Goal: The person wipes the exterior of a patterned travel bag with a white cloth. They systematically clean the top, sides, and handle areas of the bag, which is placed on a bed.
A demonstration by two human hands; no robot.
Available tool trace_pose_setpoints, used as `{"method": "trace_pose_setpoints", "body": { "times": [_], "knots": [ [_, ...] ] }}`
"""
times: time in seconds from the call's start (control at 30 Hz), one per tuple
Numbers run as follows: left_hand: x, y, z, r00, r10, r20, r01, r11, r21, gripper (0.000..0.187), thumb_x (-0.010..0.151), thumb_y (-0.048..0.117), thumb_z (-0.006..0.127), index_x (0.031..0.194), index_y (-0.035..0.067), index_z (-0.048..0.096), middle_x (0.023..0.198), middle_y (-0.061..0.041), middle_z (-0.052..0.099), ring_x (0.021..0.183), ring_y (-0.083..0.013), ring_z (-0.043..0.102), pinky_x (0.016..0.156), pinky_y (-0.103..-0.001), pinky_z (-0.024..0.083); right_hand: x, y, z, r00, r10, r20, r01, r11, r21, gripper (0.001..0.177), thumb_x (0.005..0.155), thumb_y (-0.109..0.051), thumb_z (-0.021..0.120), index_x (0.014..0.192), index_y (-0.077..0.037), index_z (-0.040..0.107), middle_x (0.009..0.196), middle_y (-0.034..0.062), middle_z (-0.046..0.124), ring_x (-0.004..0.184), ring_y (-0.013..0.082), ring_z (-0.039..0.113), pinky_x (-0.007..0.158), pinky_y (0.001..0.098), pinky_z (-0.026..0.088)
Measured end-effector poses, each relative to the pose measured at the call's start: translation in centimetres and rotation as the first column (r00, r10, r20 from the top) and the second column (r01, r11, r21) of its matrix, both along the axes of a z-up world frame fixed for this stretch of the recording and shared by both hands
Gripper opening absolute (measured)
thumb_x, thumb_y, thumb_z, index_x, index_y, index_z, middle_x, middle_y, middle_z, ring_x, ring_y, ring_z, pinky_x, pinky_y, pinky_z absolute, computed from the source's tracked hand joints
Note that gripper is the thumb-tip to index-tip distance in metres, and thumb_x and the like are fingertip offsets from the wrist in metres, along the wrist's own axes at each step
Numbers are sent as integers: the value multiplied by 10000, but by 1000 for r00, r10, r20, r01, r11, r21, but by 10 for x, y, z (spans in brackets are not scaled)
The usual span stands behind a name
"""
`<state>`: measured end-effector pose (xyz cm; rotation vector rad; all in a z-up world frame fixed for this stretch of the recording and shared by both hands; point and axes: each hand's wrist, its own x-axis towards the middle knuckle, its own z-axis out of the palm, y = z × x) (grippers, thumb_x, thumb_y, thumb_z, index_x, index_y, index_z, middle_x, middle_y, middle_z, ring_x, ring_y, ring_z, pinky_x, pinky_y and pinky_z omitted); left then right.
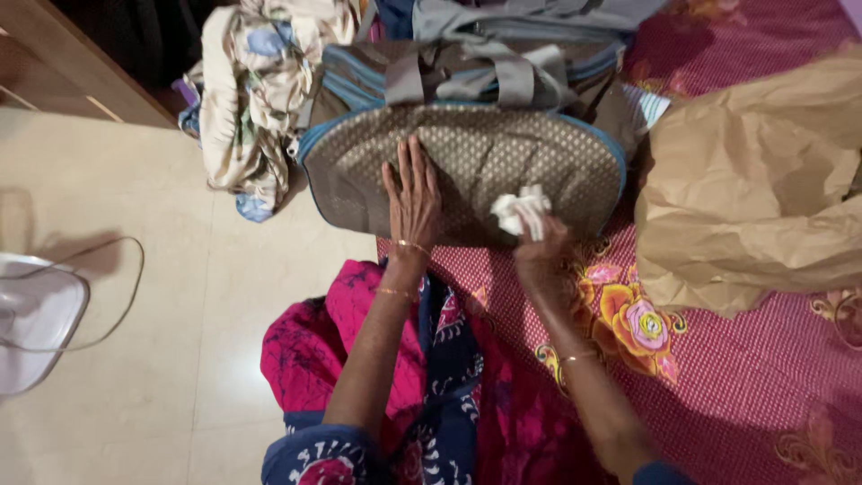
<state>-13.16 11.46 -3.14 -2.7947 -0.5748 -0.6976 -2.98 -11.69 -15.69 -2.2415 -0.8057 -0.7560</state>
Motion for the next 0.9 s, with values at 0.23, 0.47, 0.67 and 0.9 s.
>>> {"method": "trace_pose_setpoints", "body": {
  "times": [0.23,0.47,0.67,0.9],
  "knots": [
    [18,-4,26,955,-276,104,284,956,-71,740,876,194,552,1573,33,364,1659,-227,245,1535,-381,249,1225,-617,182,21,50,149,966,-255,43,253,966,56,583,805,68,623,1372,-66,634,1410,147,558,1281,374,475,1037,534,396],
    [26,-13,21,957,-288,42,291,944,-155,702,901,151,556,1529,-83,346,1616,-350,256,1501,-495,263,1202,-607,236,-4,73,80,991,133,-21,-133,991,-6,473,889,19,638,1347,-97,635,1431,16,583,1290,240,550,1063,435,467],
    [31,27,56,979,-120,165,114,992,48,771,942,319,611,1569,-41,342,1628,-260,348,1533,-407,324,1279,-549,220,31,5,145,978,-183,102,184,983,6,637,771,134,650,1365,-94,676,1395,174,581,1373,387,532,1134,588,376],
    [25,46,138,998,-58,0,41,700,-713,847,856,779,552,1148,-1,708,1022,-229,731,1015,-373,694,962,-534,462,91,-30,282,607,-437,-663,124,877,-464,623,957,-554,559,1503,-254,568,1373,197,657,1221,405,630,1045,487,474]
  ]
}}
